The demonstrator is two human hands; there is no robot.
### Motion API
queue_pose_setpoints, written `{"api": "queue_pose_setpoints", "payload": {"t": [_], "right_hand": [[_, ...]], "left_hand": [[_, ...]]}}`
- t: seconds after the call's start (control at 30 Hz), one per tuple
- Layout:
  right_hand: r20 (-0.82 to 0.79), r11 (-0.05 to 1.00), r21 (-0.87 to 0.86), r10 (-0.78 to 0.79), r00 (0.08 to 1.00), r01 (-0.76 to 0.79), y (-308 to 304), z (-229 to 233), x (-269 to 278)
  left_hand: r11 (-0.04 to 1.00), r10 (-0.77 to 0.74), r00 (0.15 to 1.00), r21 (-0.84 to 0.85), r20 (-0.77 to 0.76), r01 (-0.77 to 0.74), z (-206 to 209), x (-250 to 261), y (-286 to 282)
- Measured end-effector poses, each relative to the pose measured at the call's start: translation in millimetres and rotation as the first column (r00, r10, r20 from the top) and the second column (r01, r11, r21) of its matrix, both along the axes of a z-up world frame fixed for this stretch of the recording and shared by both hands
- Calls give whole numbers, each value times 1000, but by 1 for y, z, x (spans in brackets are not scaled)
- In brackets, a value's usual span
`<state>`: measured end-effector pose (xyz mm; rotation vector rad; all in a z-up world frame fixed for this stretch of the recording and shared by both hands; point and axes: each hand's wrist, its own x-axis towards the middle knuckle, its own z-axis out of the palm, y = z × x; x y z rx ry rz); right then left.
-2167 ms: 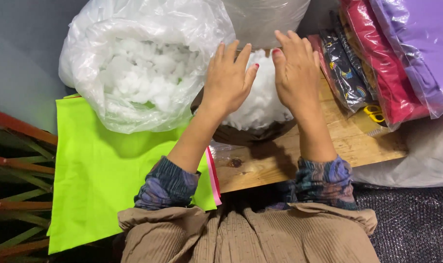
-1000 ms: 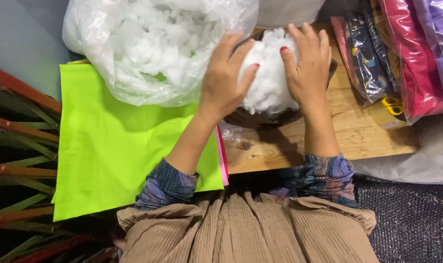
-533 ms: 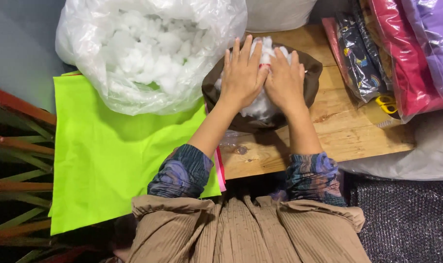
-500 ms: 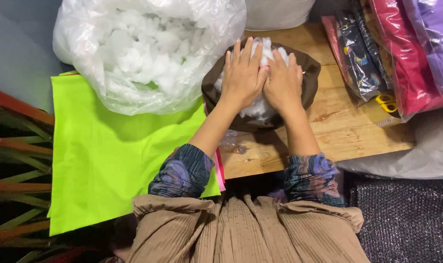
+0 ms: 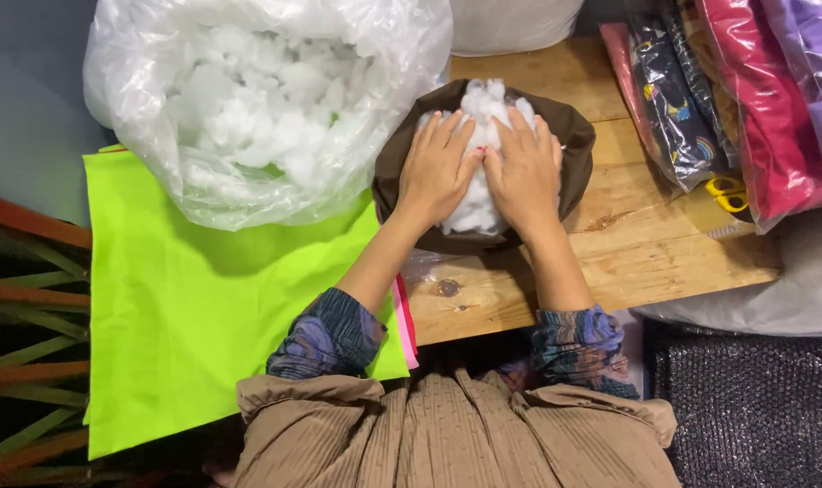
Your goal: A person is stuffing a brown fabric pillowcase with synthetic fiberfill, pulling clumps from a large bag and pressing them into the case to ensure even distribution.
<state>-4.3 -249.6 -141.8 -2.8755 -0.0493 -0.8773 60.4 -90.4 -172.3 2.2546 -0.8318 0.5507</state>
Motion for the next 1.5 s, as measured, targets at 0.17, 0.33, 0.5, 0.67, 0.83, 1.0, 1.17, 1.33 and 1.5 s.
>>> {"api": "queue_pose_setpoints", "payload": {"t": [0.17, 0.33, 0.5, 0.67, 0.83, 1.0, 1.17, 1.33, 1.5], "right_hand": [[-4, 961, 241, 142, 990, -137, 11, 67, -21], [2, 933, 302, 205, 979, -196, 32, 126, -43], [-32, 942, 291, 185, 982, -168, 49, 160, -58], [-27, 974, 148, 177, 984, -171, 59, 164, -45], [-143, 993, 85, 88, 986, -76, 66, 144, -26], [-298, 998, 38, 63, 952, -54, 77, 88, -21], [-304, 999, 46, 33, 952, -20, 65, 68, -19], [-306, 999, 53, 28, 952, -12, 62, 79, -22], [-352, 994, 110, 33, 936, 6, 58, 90, -24]], "left_hand": [[994, -97, 991, -58, -88, 92, 70, -21, 25], [975, -175, 980, -153, -95, 159, 130, -37, 56], [979, -149, 975, -166, -164, 121, 166, -42, 97], [988, -107, 984, -128, -140, 89, 162, -35, 99], [994, -34, 993, 100, -112, 45, 133, -23, 94], [922, 77, 944, 383, -320, 55, 144, -26, 111], [897, 144, 925, 440, -351, 28, 110, -8, 116], [919, 108, 933, 393, -344, 39, 126, -13, 124], [967, 64, 972, 256, -226, -4, 171, -39, 156]]}}
